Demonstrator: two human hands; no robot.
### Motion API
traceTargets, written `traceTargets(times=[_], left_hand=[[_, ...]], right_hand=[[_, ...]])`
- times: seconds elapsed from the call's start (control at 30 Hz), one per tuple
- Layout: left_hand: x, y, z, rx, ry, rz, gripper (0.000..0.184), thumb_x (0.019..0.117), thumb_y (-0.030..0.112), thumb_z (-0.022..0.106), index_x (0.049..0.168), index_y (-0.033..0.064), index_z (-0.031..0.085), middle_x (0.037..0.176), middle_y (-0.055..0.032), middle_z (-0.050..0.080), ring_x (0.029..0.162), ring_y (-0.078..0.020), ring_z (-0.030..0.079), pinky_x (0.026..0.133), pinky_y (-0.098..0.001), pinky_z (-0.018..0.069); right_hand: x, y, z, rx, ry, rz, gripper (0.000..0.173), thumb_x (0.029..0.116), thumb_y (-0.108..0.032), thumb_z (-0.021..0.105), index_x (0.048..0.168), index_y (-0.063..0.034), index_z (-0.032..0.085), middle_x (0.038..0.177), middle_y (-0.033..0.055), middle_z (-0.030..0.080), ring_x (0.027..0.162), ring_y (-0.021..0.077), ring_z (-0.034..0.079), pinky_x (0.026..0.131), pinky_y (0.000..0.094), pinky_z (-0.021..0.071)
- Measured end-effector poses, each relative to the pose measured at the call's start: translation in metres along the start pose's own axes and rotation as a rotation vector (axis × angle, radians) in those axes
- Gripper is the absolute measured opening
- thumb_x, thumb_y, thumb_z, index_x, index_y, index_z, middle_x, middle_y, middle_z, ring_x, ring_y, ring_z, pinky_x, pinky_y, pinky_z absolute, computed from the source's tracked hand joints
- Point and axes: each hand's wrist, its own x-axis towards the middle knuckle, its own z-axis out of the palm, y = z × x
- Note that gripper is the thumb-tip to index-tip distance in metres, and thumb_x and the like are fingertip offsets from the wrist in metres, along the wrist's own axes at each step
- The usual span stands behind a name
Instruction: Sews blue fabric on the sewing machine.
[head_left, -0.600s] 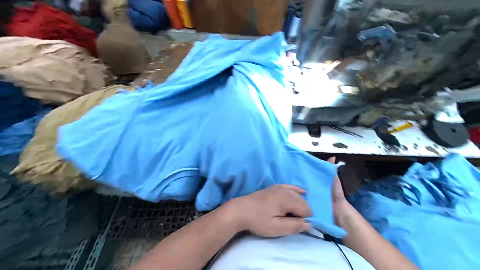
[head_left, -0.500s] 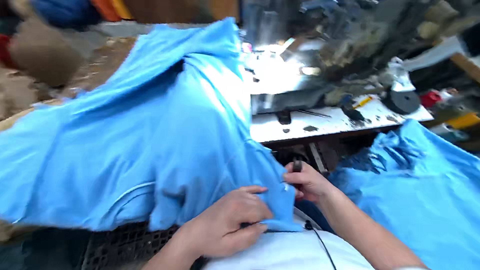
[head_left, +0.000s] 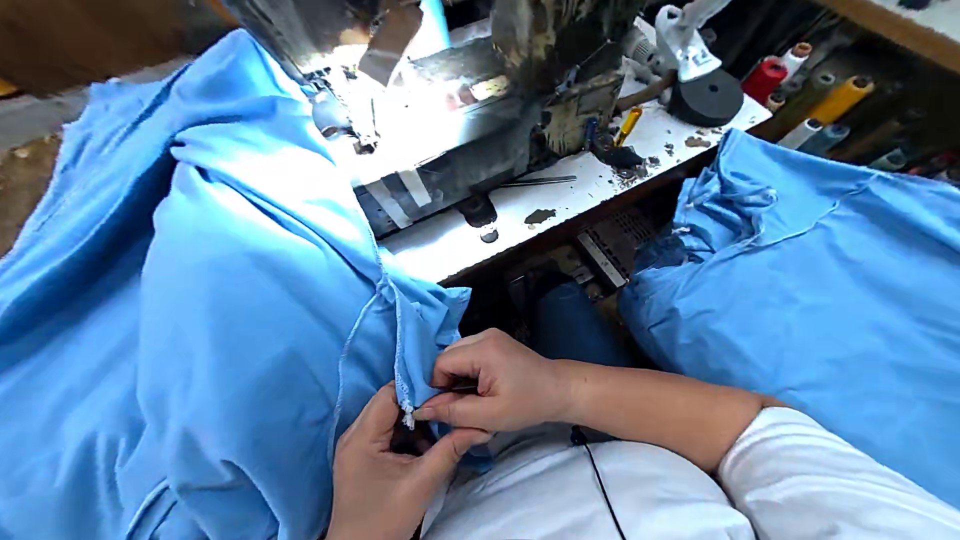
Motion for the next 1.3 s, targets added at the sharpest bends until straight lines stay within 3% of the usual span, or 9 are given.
traceTargets(times=[0.1,0.3,0.4,0.5,0.67,0.87,0.97,1.1,1.3], left_hand=[[0.000,0.009,-0.007,-0.148,-0.078,-0.110,0.014,0.0917,0.020,0.077,0.105,0.0228,0.076,0.095,0.0125,0.076,0.080,-0.0004,0.072,0.070,-0.0199,0.0624],[-0.015,0.013,-0.053,-0.883,0.000,-0.185,0.019,0.0979,0.023,0.067,0.115,0.0209,0.075,0.113,0.0005,0.076,0.106,-0.0112,0.072,0.093,-0.0313,0.0591],[-0.002,0.017,-0.063,-0.486,-0.140,0.059,0.013,0.0994,0.024,0.066,0.108,0.0184,0.074,0.106,0.0074,0.074,0.101,-0.0035,0.068,0.089,-0.0213,0.0555],[0.022,0.023,-0.069,0.055,-0.148,0.156,0.012,0.1022,0.026,0.064,0.111,0.0232,0.072,0.105,0.0131,0.073,0.095,0.0012,0.068,0.083,-0.0176,0.0567],[0.033,0.021,-0.062,-0.427,0.098,-0.193,0.017,0.1001,0.016,0.065,0.116,0.0199,0.071,0.092,0.0053,0.076,0.077,-0.0035,0.072,0.069,-0.0209,0.0616],[0.014,0.018,-0.082,-0.202,-0.106,-0.023,0.024,0.0920,0.024,0.077,0.116,0.0283,0.077,0.102,0.0150,0.070,0.090,0.0010,0.063,0.079,-0.0163,0.0538],[0.006,0.025,-0.078,0.141,0.025,0.098,0.028,0.0915,0.026,0.079,0.119,0.0293,0.075,0.100,0.0151,0.069,0.093,0.0023,0.063,0.082,-0.0155,0.0535],[-0.001,0.014,-0.065,0.417,0.242,0.344,0.013,0.1020,0.020,0.065,0.113,0.0159,0.070,0.098,0.0055,0.065,0.097,0.0006,0.062,0.088,-0.0159,0.0499],[0.060,0.055,-0.080,-0.133,0.596,0.038,0.015,0.1079,0.015,0.048,0.116,0.0121,0.061,0.108,0.0051,0.070,0.106,-0.0101,0.068,0.097,-0.0339,0.0566]], right_hand=[[-0.006,-0.005,-0.002,-0.057,0.081,-0.097,0.031,0.0970,-0.014,0.067,0.072,0.0032,0.060,0.067,0.0097,0.056,0.066,0.0128,0.055,0.060,0.0249,0.0433],[-0.028,0.016,-0.033,-0.529,0.189,0.027,0.013,0.0799,-0.003,0.076,0.090,-0.0002,0.068,0.091,0.0138,0.069,0.082,0.0223,0.069,0.069,0.0358,0.0591],[-0.022,0.019,-0.036,-0.107,0.356,0.009,0.006,0.0828,0.003,0.071,0.088,0.0044,0.068,0.089,0.0104,0.070,0.081,0.0093,0.066,0.072,0.0211,0.0557],[-0.012,0.004,-0.053,0.749,0.378,0.339,0.014,0.0894,0.006,0.062,0.088,-0.0056,0.070,0.064,-0.0023,0.065,0.051,-0.0009,0.055,0.048,0.0144,0.0460],[-0.019,0.019,-0.062,1.287,-0.017,0.384,0.027,0.1068,-0.031,0.053,0.089,-0.0143,0.064,0.063,-0.0062,0.057,0.049,-0.0022,0.050,0.047,0.0131,0.0405],[-0.018,-0.012,-0.063,0.860,0.173,0.262,0.014,0.0955,-0.008,0.068,0.104,-0.0170,0.061,0.080,-0.0065,0.061,0.057,-0.0047,0.049,0.050,0.0111,0.0401],[-0.014,-0.026,-0.068,0.549,0.150,0.150,0.022,0.0860,0.000,0.077,0.103,-0.0092,0.066,0.096,-0.0049,0.069,0.086,-0.0005,0.065,0.076,0.0181,0.0563],[-0.006,-0.040,-0.062,-0.106,0.198,-0.042,0.015,0.0935,-0.007,0.072,0.105,0.0010,0.077,0.086,0.0026,0.065,0.078,-0.0012,0.059,0.070,0.0112,0.0507],[0.094,-0.067,-0.058,-0.730,0.120,-0.404,0.015,0.0931,-0.008,0.067,0.104,-0.0069,0.078,0.089,0.0053,0.073,0.080,0.0163,0.070,0.066,0.0328,0.0582]])
